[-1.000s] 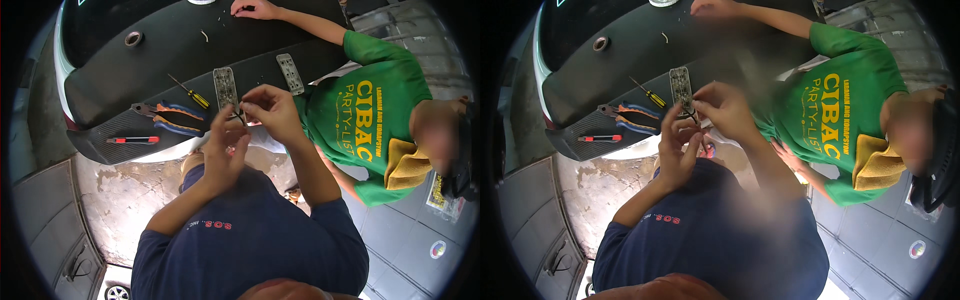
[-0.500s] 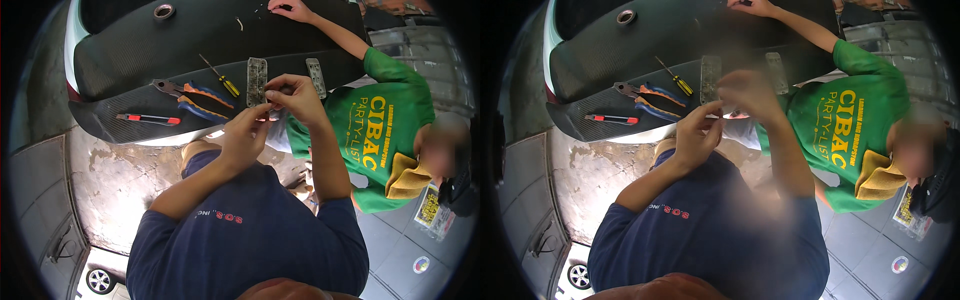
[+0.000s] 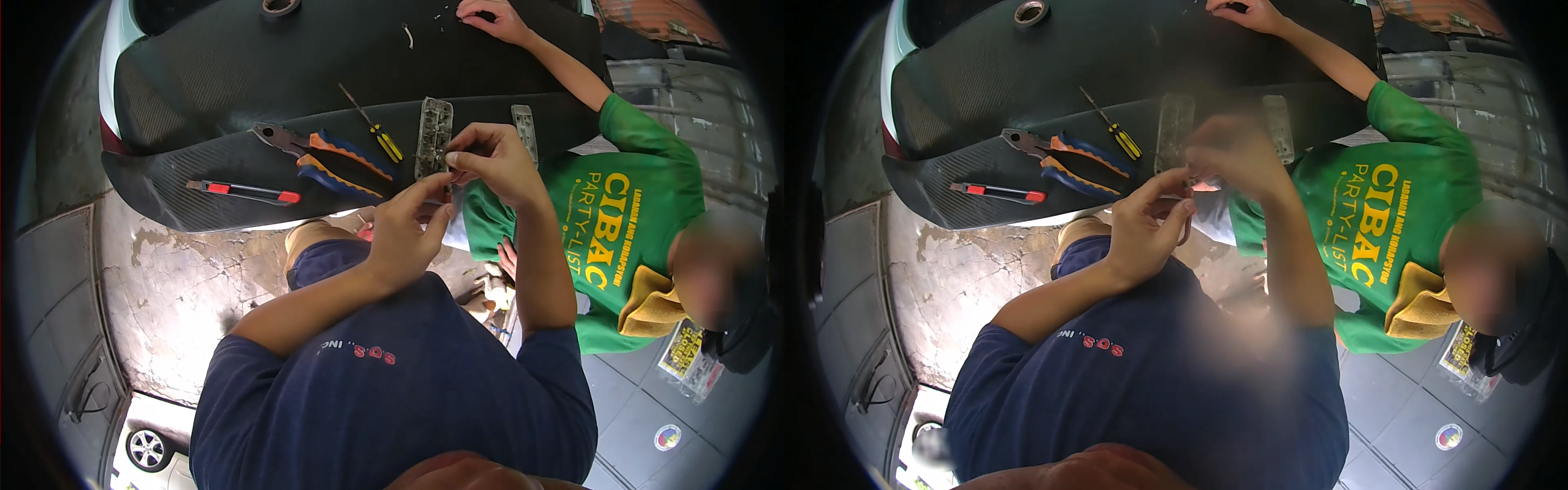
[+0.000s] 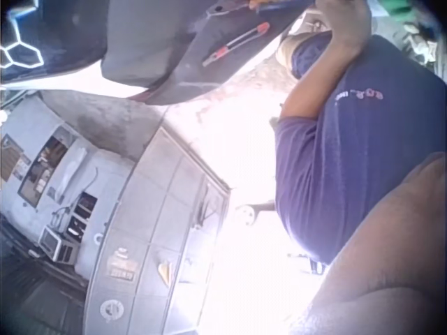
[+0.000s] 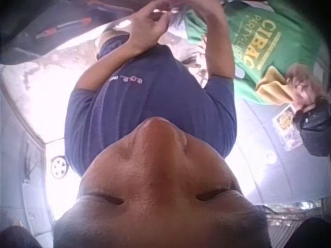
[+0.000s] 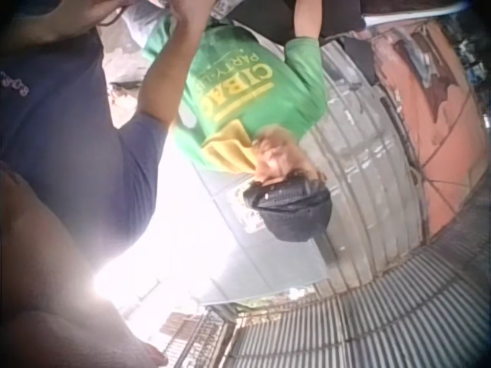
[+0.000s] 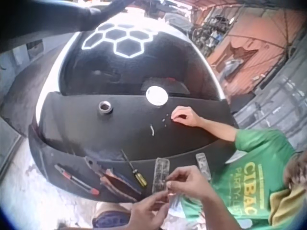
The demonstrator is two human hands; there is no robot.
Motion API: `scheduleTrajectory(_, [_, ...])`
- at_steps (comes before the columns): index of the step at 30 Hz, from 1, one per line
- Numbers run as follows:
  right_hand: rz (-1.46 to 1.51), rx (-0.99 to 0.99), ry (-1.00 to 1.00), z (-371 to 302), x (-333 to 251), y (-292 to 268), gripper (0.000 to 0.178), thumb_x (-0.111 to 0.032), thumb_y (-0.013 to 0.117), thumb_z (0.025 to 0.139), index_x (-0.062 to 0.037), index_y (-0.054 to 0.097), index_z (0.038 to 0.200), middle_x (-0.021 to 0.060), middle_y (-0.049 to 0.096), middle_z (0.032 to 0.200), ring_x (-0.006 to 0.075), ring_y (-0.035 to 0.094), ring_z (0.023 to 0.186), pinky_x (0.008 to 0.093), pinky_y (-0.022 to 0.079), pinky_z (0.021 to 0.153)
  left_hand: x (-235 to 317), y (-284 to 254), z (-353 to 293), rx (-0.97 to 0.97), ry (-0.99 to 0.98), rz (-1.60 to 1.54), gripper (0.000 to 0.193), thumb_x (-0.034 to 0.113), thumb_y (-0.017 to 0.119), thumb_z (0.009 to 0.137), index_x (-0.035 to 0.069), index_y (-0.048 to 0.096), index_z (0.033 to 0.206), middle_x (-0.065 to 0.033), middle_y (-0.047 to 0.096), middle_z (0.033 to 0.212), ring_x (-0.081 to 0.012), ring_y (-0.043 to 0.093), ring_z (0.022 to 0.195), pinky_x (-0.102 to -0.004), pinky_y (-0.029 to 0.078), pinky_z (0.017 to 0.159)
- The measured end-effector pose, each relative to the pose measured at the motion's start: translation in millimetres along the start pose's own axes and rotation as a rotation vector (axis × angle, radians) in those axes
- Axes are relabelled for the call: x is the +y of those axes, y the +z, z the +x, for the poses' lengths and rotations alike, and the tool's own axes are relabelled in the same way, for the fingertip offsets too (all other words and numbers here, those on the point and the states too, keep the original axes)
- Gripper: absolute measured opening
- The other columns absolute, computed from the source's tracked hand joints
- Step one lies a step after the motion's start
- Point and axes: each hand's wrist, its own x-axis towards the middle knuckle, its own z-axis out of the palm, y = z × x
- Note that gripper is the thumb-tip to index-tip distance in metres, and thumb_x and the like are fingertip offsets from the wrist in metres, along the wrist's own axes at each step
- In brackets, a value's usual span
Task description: The person strips and twists wires together by hand, then uses pliers to crimp a connector while another person holds a light housing on a car trunk.
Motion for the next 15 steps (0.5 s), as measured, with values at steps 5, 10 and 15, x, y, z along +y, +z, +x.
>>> scheduleTrajectory(5, [-0.086,-0.077,-0.027,3,-12,-3,0.014,-0.005,0.077,0.087,0.0036,0.070,0.097,0.0078,0.072,0.082,0.0148,0.074,0.073,0.0260,0.061,0.066,2,3,-3,0.031,-0.057,-0.042,0.038,-0.002,0.066,0.092,-0.001,0.062,0.130,-0.0122,0.071,0.103,-0.0179,0.074,0.091,-0.0289,0.060,0.078])
scheduleTrajectory(10, [-0.063,-0.129,0.058,9,-20,-5,0.015,-0.004,0.077,0.085,0.0037,0.069,0.095,0.0075,0.071,0.081,0.0139,0.072,0.070,0.0251,0.061,0.064,2,5,-5,0.042,-0.030,-0.030,0.036,-0.004,0.064,0.095,-0.008,0.059,0.131,-0.0086,0.067,0.104,-0.0104,0.067,0.078,-0.0234,0.054,0.066])
scheduleTrajectory(15, [-0.139,-0.141,0.087,14,-20,-7,0.017,-0.004,0.078,0.084,0.0042,0.068,0.095,0.0073,0.070,0.083,0.0137,0.071,0.071,0.0252,0.061,0.065,3,1,-3,0.008,0.093,0.201,0.038,-0.005,0.064,0.092,-0.003,0.060,0.130,-0.0118,0.069,0.106,-0.0165,0.071,0.078,-0.0277,0.055,0.064])
